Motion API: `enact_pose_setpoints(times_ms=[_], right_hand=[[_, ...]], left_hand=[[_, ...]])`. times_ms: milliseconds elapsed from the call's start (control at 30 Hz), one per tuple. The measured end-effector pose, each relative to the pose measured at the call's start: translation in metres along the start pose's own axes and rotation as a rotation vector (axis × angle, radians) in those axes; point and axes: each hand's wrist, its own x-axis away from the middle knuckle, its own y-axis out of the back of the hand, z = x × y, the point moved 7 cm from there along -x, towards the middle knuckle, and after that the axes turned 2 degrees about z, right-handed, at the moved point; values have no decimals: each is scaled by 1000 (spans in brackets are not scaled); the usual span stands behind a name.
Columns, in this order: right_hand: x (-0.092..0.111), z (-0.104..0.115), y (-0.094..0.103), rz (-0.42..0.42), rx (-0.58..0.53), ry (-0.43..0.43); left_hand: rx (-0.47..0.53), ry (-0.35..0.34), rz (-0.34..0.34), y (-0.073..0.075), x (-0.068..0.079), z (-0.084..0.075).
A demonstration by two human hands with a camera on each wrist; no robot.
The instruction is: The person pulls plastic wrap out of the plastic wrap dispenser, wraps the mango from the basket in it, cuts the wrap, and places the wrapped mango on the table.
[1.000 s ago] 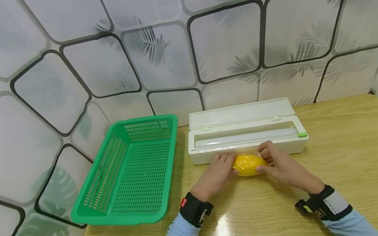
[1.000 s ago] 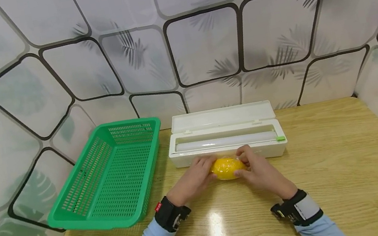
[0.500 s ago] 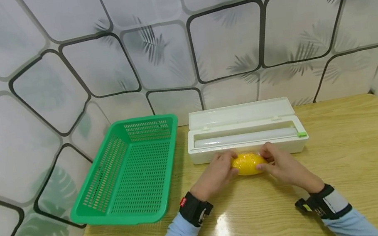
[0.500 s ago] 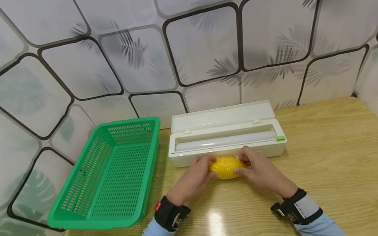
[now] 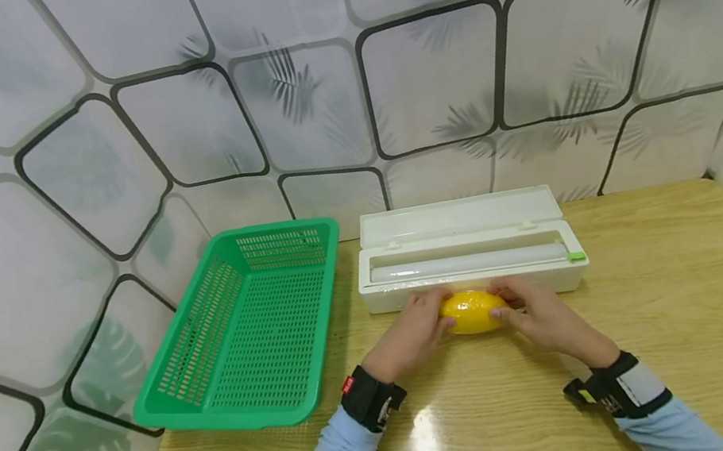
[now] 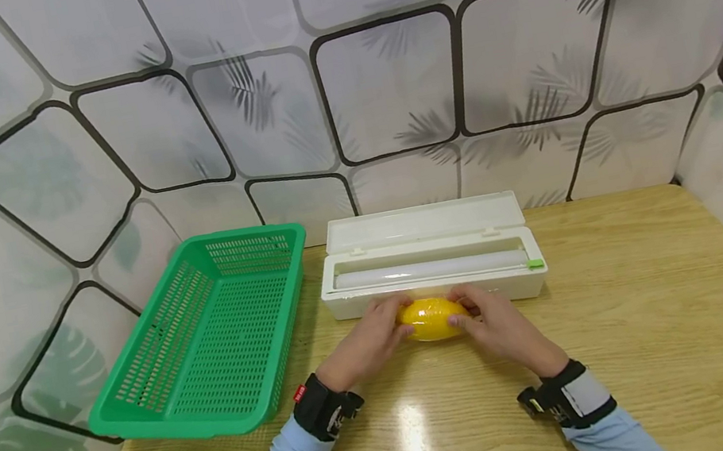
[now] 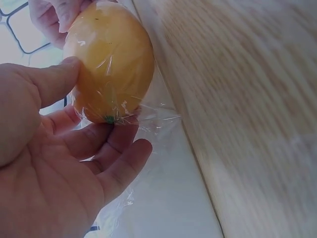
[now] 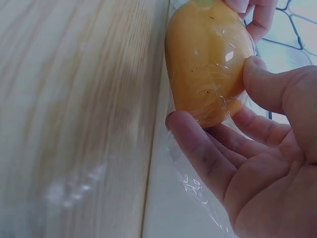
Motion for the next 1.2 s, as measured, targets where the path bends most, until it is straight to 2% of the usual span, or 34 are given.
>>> enact_pose_setpoints(times_ms=[267,500,833,1200], right_hand=[[0,-1,-1,-3,0,-2],[0,-1,-3,6,17,-12],[-2,-3,-3,17,11,-39],[-1,-5,-3,-4,22,-80]], left_hand=[[12,-28,-13,0,0,0],[68,1,13,-2,2,2],[33,3,-2,-3,2,-1],[30,6,18,-4,3,1]])
